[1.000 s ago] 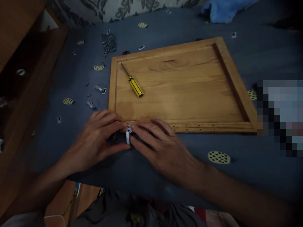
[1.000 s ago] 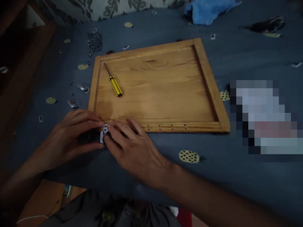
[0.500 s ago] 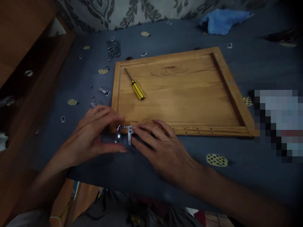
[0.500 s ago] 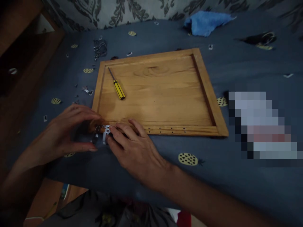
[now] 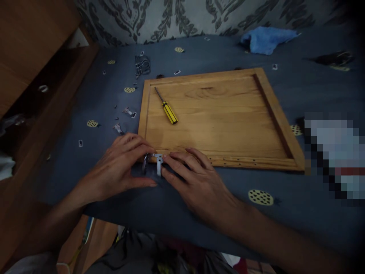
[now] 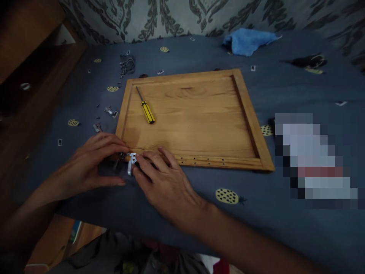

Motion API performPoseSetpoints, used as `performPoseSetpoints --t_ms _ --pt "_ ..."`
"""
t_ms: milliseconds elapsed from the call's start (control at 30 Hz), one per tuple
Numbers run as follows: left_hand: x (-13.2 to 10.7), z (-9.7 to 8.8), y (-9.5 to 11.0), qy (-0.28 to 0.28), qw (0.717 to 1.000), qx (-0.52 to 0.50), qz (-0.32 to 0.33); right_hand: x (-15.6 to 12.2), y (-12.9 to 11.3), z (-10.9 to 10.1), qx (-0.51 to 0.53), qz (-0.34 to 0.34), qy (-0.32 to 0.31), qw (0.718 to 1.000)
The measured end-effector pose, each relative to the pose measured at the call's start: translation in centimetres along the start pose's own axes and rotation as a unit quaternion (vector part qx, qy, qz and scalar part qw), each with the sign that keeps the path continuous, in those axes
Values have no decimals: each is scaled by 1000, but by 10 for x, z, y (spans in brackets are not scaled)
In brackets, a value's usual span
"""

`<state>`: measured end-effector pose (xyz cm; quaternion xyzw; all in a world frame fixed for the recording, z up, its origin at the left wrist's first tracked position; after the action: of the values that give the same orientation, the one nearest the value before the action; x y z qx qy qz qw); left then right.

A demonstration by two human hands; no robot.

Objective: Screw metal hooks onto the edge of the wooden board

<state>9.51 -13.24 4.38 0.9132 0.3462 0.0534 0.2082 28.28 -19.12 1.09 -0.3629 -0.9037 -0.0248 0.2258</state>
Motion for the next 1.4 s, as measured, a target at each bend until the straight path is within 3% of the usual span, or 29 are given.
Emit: performPoseSetpoints --t_ms 567,967,1400 --pt "4 8 9 21 999 31 5 0 -2 0 4 1 5 1000" --pt "-8 -5 -10 -7 1000 13 -8 -1 0 -1 17 -1 -1 1000" --pt "-5 -3 0 -14 999 -28 8 -1 -1 1 21 2 -12 1000"
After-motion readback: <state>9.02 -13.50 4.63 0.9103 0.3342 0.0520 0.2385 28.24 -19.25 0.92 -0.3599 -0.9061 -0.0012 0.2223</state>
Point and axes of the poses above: each hand's wrist, its own x-axis towards the middle knuckle, its own z-axis out of the palm, y = z × x, the point moved 4 cm from there along x, towards the middle knuckle, and after that the axes turned 5 degrees about -y, right-handed, at the moved point
